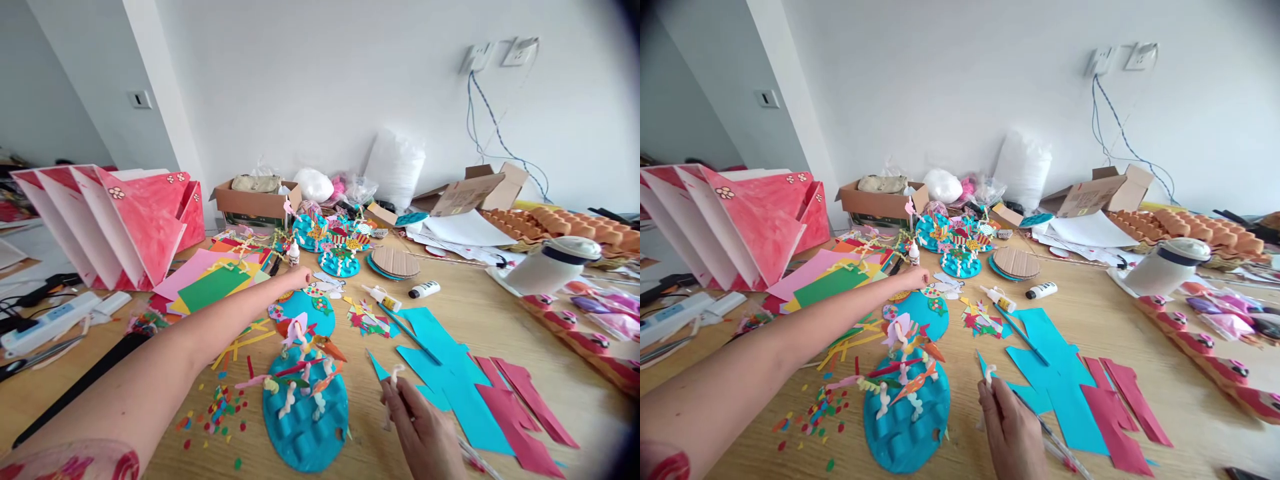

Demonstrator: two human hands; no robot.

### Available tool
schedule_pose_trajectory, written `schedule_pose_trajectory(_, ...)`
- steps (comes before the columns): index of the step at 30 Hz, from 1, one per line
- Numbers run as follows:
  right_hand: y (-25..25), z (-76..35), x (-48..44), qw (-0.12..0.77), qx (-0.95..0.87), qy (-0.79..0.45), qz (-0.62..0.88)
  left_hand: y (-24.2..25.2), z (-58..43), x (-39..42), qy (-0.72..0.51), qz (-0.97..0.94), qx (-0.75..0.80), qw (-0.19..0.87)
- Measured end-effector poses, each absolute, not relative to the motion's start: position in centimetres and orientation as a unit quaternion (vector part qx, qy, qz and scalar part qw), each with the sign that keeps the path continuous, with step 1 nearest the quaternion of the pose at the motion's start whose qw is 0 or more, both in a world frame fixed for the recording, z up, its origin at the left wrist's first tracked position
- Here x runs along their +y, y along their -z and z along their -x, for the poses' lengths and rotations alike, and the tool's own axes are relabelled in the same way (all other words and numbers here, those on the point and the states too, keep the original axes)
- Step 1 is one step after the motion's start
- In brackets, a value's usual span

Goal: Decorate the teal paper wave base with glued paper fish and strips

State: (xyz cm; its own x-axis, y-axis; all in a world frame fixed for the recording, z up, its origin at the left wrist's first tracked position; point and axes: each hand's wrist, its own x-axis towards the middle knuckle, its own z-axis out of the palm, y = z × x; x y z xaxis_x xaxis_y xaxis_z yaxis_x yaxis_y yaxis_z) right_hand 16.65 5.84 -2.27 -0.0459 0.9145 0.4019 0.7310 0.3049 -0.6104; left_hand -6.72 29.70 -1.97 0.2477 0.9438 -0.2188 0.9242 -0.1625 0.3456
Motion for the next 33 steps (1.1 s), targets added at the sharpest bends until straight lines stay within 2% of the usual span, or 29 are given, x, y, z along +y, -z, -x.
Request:
schedule_pose_trajectory(6,2.5,-16.8,6.1,0.37,-0.704,-0.121,0.594,0.5,7.5,28.7,-0.1,-0.722,0.625,0.278)
schedule_pose_trajectory(17,1.9,-17.0,6.2,0.319,-0.707,-0.131,0.617,-5.5,9.2,24.6,-0.307,-0.656,0.586,0.364)
schedule_pose_trajectory(25,1.1,-17.8,4.7,0.337,-0.709,-0.143,0.603,-9.8,10.5,21.4,-0.415,-0.622,0.543,0.382)
schedule_pose_trajectory(30,0.3,-17.9,0.6,0.33,-0.716,-0.121,0.604,-13.6,11.7,15.5,-0.513,-0.602,0.412,0.453)
schedule_pose_trajectory(33,0.6,-17.4,-0.6,0.334,-0.712,-0.13,0.604,-14.2,11.8,10.2,-0.518,-0.587,0.386,0.488)
